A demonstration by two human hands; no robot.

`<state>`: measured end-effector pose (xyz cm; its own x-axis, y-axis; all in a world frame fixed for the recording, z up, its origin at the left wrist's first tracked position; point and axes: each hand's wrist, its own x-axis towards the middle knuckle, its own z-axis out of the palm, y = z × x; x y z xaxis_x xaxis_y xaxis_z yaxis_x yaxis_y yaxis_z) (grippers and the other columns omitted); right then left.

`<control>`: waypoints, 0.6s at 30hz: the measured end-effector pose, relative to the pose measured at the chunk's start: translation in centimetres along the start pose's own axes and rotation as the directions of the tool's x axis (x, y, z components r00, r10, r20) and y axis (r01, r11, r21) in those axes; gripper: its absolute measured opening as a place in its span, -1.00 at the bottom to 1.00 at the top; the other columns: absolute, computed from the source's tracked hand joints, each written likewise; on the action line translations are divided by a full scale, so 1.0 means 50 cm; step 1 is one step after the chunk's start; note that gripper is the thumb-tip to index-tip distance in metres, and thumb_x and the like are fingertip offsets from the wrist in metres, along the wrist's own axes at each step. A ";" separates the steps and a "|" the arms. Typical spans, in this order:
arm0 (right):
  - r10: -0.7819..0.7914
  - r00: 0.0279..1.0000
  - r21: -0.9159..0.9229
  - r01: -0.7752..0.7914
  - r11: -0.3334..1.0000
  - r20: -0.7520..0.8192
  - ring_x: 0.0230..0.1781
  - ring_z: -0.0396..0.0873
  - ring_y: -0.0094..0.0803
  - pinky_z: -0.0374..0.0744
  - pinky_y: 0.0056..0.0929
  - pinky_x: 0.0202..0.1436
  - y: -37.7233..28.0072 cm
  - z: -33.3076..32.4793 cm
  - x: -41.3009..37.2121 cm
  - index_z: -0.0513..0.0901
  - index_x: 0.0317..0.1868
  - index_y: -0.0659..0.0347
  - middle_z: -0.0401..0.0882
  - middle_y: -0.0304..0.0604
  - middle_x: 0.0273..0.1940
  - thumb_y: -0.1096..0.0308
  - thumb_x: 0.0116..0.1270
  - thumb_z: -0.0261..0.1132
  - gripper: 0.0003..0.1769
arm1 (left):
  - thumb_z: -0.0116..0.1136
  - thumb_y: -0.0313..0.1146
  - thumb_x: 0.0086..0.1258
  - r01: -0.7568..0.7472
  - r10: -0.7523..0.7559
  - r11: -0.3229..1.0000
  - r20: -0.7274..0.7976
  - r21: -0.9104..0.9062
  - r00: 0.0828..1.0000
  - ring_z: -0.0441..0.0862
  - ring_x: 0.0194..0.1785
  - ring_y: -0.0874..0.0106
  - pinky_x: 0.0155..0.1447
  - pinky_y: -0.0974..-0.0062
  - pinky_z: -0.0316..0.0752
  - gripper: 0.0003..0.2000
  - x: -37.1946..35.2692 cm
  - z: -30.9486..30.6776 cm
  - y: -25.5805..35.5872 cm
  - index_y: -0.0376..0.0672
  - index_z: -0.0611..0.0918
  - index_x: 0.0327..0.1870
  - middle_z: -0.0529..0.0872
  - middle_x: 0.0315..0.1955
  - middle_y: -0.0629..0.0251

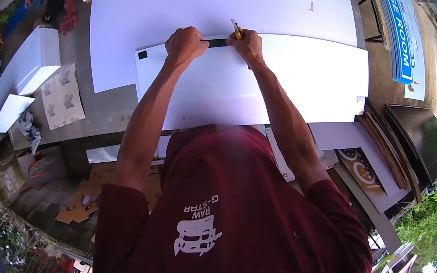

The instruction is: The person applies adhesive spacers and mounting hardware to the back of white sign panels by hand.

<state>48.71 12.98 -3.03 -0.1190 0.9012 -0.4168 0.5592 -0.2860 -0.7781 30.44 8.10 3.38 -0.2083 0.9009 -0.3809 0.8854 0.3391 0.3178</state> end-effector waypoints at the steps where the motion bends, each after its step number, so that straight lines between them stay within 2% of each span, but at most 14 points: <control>1: 0.013 1.000 -0.033 -0.014 0.999 -0.012 -0.45 0.60 -0.46 0.62 -0.38 -0.25 -0.004 0.005 0.002 0.76 -0.23 0.26 0.70 -0.19 -0.41 0.34 0.16 0.54 -0.78 | 0.38 -0.14 0.27 -0.005 0.005 1.000 -0.004 0.020 1.000 0.76 -0.35 0.33 -0.10 0.28 0.61 -0.78 0.006 0.003 -0.003 -0.07 0.85 -0.28 0.79 -0.53 0.28; 4: -0.004 0.998 -0.093 -0.002 0.996 -0.058 -0.38 0.67 -0.38 0.65 -0.33 -0.16 -0.005 0.019 0.008 0.77 -0.16 0.25 0.75 -0.13 -0.33 0.32 0.15 0.54 -0.73 | 0.39 -0.15 0.27 0.009 -0.009 0.999 -0.001 0.043 1.000 0.78 -0.31 0.29 -0.08 0.25 0.62 -0.80 0.021 0.013 -0.009 -0.07 0.85 -0.31 0.80 -0.50 0.27; 7: -0.001 0.995 -0.168 -0.017 0.986 -0.104 -0.24 0.75 -0.16 0.65 -0.16 -0.05 -0.003 0.032 0.012 0.77 -0.08 0.17 0.79 -0.07 -0.26 0.24 0.12 0.56 -0.64 | 0.39 -0.16 0.27 0.004 -0.005 0.998 0.020 0.056 1.000 0.78 -0.29 0.26 -0.07 0.22 0.62 -0.81 0.031 0.019 -0.013 -0.07 0.84 -0.31 0.81 -0.49 0.27; 10: 0.010 0.994 -0.200 -0.031 0.979 -0.108 -0.18 0.75 -0.10 0.64 -0.13 -0.01 -0.012 0.033 0.009 0.76 -0.06 0.14 0.79 -0.06 -0.24 0.21 0.11 0.55 -0.61 | 0.38 -0.17 0.27 -0.009 0.013 0.995 -0.042 0.096 0.999 0.78 -0.27 0.25 -0.07 0.20 0.63 -0.81 0.037 0.024 -0.013 -0.08 0.83 -0.34 0.81 -0.47 0.25; 13: 0.050 0.993 -0.227 -0.072 0.971 -0.104 -0.18 0.75 -0.10 0.65 -0.14 -0.01 -0.017 0.038 0.013 0.76 -0.06 0.13 0.79 -0.06 -0.24 0.21 0.10 0.55 -0.61 | 0.38 -0.19 0.26 -0.009 0.012 0.994 -0.025 0.110 1.000 0.78 -0.26 0.23 -0.08 0.19 0.63 -0.81 0.043 0.020 -0.009 -0.11 0.81 -0.36 0.80 -0.45 0.22; 18: 0.016 0.993 -0.265 -0.047 0.963 -0.115 -0.21 0.75 -0.09 0.65 -0.13 -0.02 -0.023 0.036 0.007 0.76 -0.08 0.14 0.79 -0.05 -0.26 0.22 0.12 0.51 -0.65 | 0.37 -0.21 0.24 -0.021 0.021 0.996 0.002 0.082 1.000 0.77 -0.27 0.19 -0.08 0.20 0.63 -0.82 0.043 0.012 -0.009 -0.12 0.80 -0.39 0.79 -0.47 0.19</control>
<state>46.54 13.06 -3.12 -0.0142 0.9279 -0.3724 0.7616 -0.2313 -0.6054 29.85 9.74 1.88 -0.1891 0.9071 -0.3761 0.9208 0.2969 0.2531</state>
